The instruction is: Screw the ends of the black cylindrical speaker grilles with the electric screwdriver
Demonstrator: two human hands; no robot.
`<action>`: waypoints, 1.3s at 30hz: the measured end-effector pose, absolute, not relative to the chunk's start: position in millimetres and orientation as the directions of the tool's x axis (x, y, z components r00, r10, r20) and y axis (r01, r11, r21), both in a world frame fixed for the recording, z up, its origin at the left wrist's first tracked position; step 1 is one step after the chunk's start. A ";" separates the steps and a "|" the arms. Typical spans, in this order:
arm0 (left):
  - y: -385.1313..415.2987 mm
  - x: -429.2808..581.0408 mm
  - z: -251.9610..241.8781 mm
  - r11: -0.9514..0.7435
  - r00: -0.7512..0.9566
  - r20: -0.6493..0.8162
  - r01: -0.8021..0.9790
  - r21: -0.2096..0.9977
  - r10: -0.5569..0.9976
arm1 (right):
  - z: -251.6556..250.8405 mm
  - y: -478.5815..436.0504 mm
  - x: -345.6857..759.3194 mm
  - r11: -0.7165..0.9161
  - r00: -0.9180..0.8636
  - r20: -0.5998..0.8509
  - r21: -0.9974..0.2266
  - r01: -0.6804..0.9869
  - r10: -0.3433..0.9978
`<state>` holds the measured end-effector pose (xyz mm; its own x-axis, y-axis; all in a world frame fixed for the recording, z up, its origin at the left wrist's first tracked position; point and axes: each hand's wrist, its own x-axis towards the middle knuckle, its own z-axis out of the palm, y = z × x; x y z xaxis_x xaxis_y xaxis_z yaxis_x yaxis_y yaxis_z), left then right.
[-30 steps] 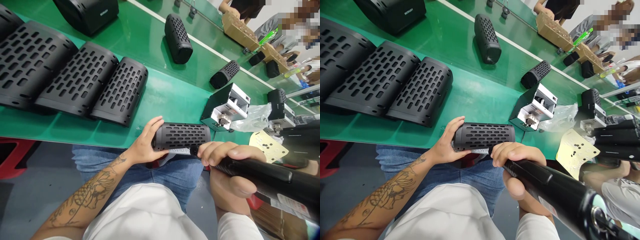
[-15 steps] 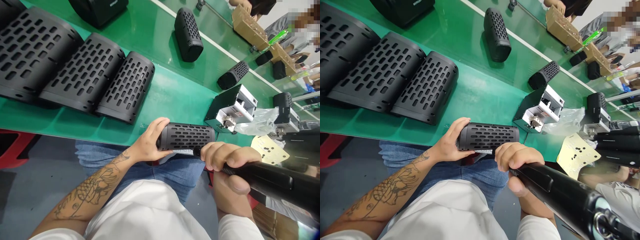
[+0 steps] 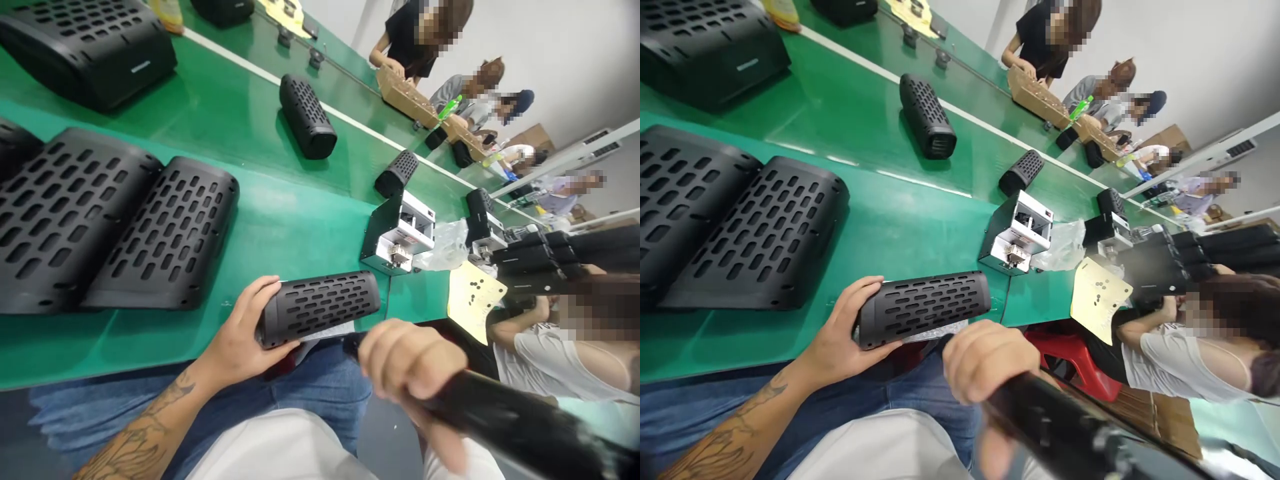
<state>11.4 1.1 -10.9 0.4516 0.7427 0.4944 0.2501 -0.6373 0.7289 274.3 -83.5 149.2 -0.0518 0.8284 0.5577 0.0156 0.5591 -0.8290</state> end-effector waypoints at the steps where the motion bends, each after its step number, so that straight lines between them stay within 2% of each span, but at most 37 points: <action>1: 2.0 10.9 -11.2 -0.634 0.451 0.490 0.256 0.729 0.746 | 157.5 -87.7 281.3 0.565 0.031 0.565 -0.825 0.011 0.825; 3: 3.5 10.3 -12.1 -0.637 0.453 0.490 0.264 0.724 0.744 | 173.4 -85.2 304.6 0.593 0.195 0.584 -0.805 0.015 0.788; 7: 5.5 11.6 -16.1 -0.653 0.469 0.495 0.274 0.706 0.731 | 181.9 -33.5 370.3 0.691 0.407 0.713 -0.685 0.231 0.571; 8: 5.7 12.2 -17.4 -0.654 0.475 0.492 0.275 0.704 0.729 | 177.8 -16.2 384.4 0.687 0.479 0.719 -0.669 0.282 0.504; 10: 5.8 13.3 -19.7 -0.649 0.485 0.480 0.277 0.709 0.731 | 164.9 14.2 404.6 0.634 0.538 0.704 -0.687 0.354 0.463; 12: 5.6 13.6 -21.1 -0.637 0.489 0.465 0.278 0.719 0.738 | 150.4 33.3 414.5 0.586 0.549 0.681 -0.719 0.374 0.484; 17: 5.1 12.4 -18.7 -0.608 0.512 0.420 0.280 0.743 0.749 | 128.6 37.7 418.0 0.514 0.548 0.591 -0.800 0.308 0.592; 21: 6.7 14.8 -15.6 -0.601 0.499 0.426 0.264 0.755 0.755 | 132.9 28.2 414.9 0.498 0.563 0.579 -0.810 0.311 0.590; 25: 9.6 19.3 -16.7 -0.603 0.501 0.440 0.225 0.765 0.745 | 153.6 5.0 394.1 0.563 0.579 0.608 -0.775 0.287 0.543; 27: 10.3 21.4 -17.9 -0.604 0.504 0.450 0.195 0.772 0.737 | 166.5 -15.4 372.3 0.638 0.548 0.651 -0.728 0.253 0.525; 29: 10.2 23.2 -18.4 -0.594 0.500 0.452 0.168 0.786 0.739 | 177.9 -38.3 343.1 0.698 0.438 0.694 -0.692 0.185 0.571; 32: 9.0 25.1 -17.2 -0.572 0.493 0.446 0.134 0.809 0.747 | 186.9 -64.4 291.4 0.683 0.204 0.676 -0.729 0.042 0.708; 34: 7.9 26.0 -15.5 -0.555 0.497 0.431 0.128 0.822 0.753 | 185.8 -69.1 258.7 0.659 0.093 0.655 -0.752 -0.017 0.750; 39: 5.6 28.8 -13.4 -0.527 0.507 0.413 0.098 0.844 0.756 | 169.5 -48.1 212.4 0.706 -0.011 0.709 -0.703 -0.087 0.705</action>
<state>28.8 5.6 -13.4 0.5073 0.7564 0.4130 0.0980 -0.5268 0.8443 212.4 -48.1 169.5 -0.0111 0.7052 0.7089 -0.0866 0.7056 -0.7032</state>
